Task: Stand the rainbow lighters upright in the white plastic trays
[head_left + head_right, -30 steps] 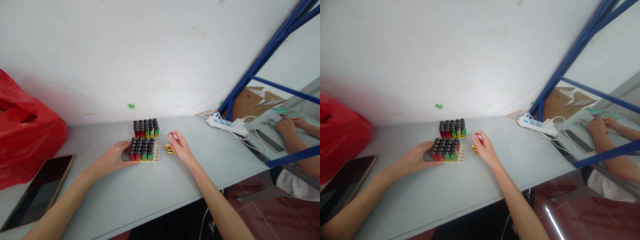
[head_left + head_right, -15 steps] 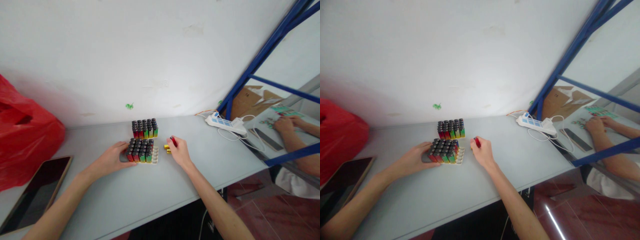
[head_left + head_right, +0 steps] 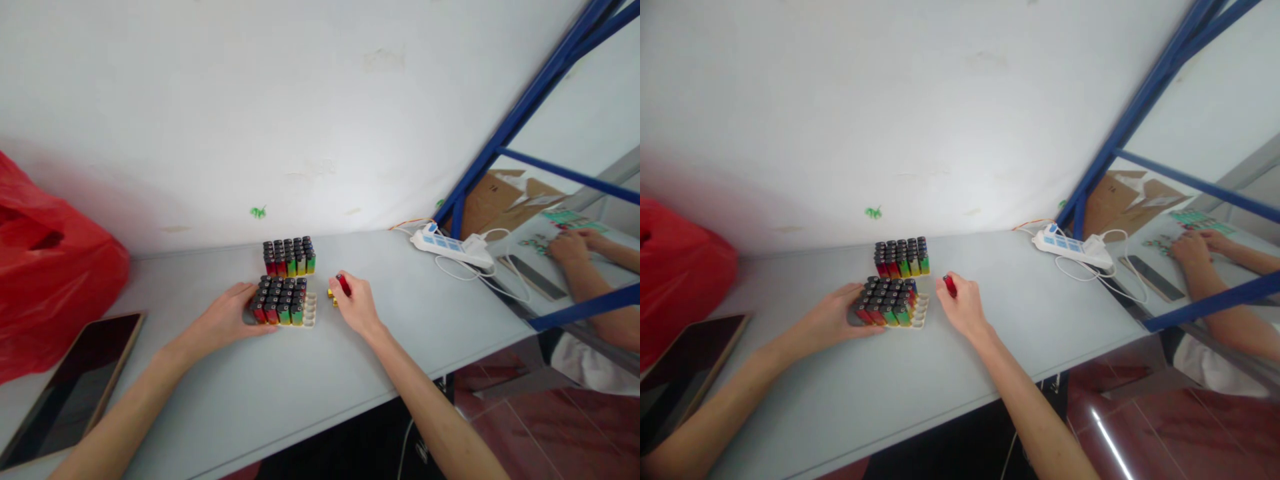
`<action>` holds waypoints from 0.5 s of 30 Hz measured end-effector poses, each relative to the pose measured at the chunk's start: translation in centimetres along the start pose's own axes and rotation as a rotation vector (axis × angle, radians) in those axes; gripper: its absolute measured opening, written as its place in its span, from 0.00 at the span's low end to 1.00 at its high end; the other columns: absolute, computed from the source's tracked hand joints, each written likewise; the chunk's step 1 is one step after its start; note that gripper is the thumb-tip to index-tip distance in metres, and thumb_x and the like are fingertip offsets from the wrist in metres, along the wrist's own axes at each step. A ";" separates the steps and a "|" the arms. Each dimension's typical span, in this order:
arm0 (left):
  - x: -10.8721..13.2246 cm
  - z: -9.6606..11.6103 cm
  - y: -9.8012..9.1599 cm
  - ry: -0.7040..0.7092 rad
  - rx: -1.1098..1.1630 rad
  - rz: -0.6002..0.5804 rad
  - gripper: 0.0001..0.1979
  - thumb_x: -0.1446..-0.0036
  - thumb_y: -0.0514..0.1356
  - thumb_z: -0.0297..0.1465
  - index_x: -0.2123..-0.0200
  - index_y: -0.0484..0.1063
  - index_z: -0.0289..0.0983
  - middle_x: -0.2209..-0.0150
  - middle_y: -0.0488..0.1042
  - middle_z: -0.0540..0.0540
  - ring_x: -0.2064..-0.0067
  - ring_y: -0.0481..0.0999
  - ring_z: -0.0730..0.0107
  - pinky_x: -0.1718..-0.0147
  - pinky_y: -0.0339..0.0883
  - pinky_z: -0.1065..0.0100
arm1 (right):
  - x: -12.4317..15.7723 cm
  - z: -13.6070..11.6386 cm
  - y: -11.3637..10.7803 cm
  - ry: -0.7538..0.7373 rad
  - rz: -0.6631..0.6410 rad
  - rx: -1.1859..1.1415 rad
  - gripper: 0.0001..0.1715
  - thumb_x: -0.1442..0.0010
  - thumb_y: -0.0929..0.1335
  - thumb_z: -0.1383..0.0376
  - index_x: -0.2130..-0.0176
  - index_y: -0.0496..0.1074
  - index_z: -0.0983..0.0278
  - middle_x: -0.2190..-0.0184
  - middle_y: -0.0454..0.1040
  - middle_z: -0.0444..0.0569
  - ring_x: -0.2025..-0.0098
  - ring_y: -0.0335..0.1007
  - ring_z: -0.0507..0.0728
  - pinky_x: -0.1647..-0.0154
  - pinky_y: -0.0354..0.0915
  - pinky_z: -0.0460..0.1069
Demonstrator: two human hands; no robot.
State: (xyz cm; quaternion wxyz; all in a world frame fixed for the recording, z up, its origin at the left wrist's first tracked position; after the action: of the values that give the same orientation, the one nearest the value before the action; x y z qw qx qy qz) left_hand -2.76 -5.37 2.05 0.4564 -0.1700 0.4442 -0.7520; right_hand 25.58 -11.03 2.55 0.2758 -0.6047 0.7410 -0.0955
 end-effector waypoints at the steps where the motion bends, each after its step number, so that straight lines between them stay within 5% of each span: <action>1: 0.0 0.0 0.1 0.000 -0.008 -0.012 0.25 0.54 0.75 0.55 0.63 0.77 0.44 0.59 0.83 0.42 0.55 0.83 0.45 0.53 0.79 0.50 | 0.0 -0.1 0.0 -0.002 -0.005 -0.008 0.27 0.27 0.64 0.46 0.72 0.59 0.57 0.80 0.61 0.38 0.76 0.55 0.52 0.71 0.53 0.49; 8: 0.0 0.1 0.1 0.010 -0.013 -0.051 0.26 0.50 0.74 0.55 0.59 0.78 0.43 0.57 0.83 0.41 0.53 0.83 0.45 0.51 0.78 0.50 | -0.1 -0.4 0.2 -0.146 -0.117 -0.004 0.19 0.22 0.63 0.50 0.60 0.69 0.57 0.61 0.75 0.50 0.61 0.74 0.58 0.62 0.69 0.50; 15: 0.0 -0.3 0.4 0.015 -0.013 -0.031 0.27 0.52 0.75 0.56 0.59 0.78 0.44 0.55 0.83 0.40 0.51 0.83 0.42 0.51 0.79 0.50 | -0.1 0.3 0.8 -0.122 -0.157 0.044 0.23 0.19 0.62 0.48 0.63 0.66 0.57 0.68 0.78 0.46 0.66 0.75 0.57 0.63 0.67 0.50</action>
State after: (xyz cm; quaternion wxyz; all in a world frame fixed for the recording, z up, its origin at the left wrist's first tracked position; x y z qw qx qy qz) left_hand -2.77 -5.27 1.52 0.4403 -0.1741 0.4500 -0.7572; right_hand 25.10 -10.68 1.95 0.3255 -0.6593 0.6709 -0.0961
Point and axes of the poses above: each hand's wrist, its own x-axis away from the middle knuckle, its own y-axis out of the palm, z = x × y, the point moved 4 cm from there along -x, towards the middle knuckle
